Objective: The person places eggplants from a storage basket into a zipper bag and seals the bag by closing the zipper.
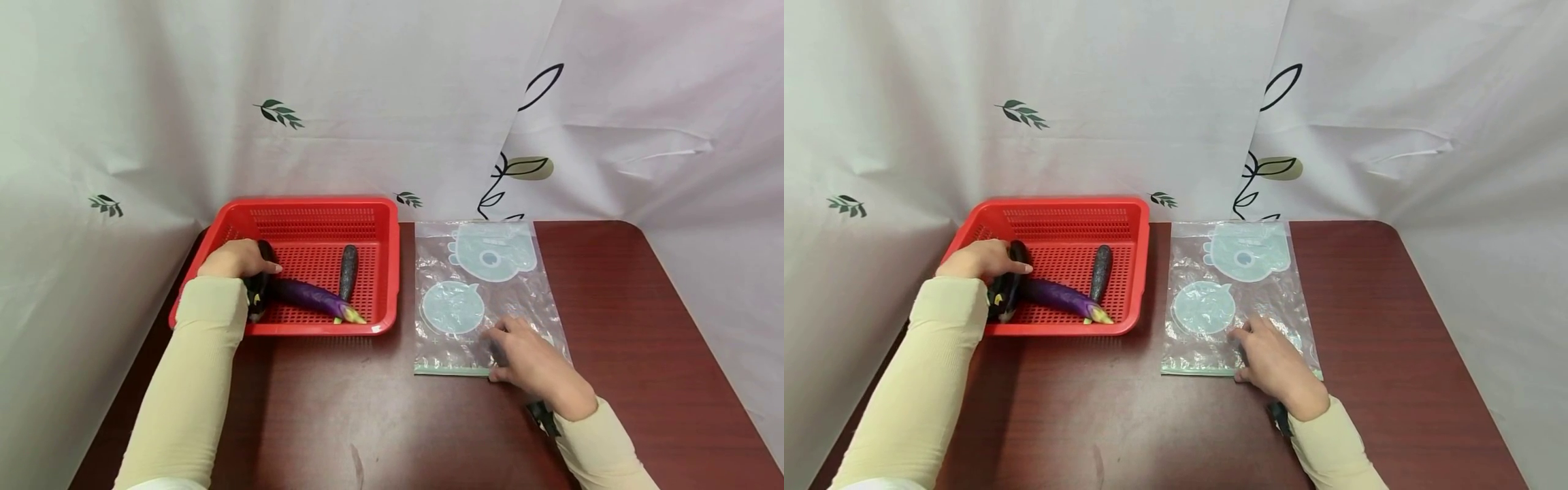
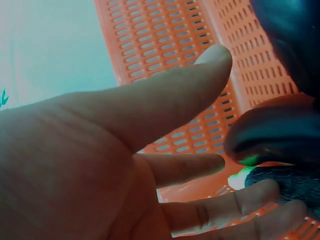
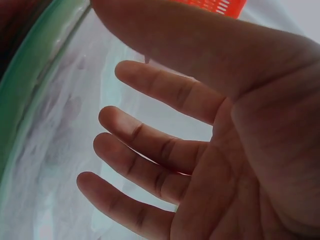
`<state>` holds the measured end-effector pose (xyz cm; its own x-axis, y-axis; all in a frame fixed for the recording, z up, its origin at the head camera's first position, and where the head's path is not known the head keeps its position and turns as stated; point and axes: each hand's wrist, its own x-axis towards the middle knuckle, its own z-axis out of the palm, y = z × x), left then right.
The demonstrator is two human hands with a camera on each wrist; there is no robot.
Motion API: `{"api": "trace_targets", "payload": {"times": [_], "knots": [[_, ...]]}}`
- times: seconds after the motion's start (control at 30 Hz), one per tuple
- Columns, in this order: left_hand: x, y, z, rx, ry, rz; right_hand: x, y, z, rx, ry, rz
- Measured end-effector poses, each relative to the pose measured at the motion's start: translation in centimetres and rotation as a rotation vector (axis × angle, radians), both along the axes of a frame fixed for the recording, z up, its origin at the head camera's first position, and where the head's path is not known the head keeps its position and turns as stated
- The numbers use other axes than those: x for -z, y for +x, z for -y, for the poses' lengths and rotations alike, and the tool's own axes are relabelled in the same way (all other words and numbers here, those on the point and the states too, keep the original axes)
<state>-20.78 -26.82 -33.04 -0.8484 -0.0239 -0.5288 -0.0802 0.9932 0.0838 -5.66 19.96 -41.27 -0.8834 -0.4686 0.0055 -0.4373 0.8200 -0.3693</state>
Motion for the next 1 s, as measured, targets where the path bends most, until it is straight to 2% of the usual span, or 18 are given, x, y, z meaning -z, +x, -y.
{"api": "trace_targets", "payload": {"times": [0.43,0.73,1.0], "knots": [[1.4,0.0,0.6,0.003,0.038,-0.005,0.3,0.2,-0.1,0.033,0.017,0.067],[2.1,0.1,0.4,-0.066,0.054,-0.049,0.4,0.2,-0.1,0.018,0.023,0.074],[2.4,0.2,0.2,-0.037,0.050,-0.061,0.3,0.0,-0.3,-0.021,0.019,0.076]]}}
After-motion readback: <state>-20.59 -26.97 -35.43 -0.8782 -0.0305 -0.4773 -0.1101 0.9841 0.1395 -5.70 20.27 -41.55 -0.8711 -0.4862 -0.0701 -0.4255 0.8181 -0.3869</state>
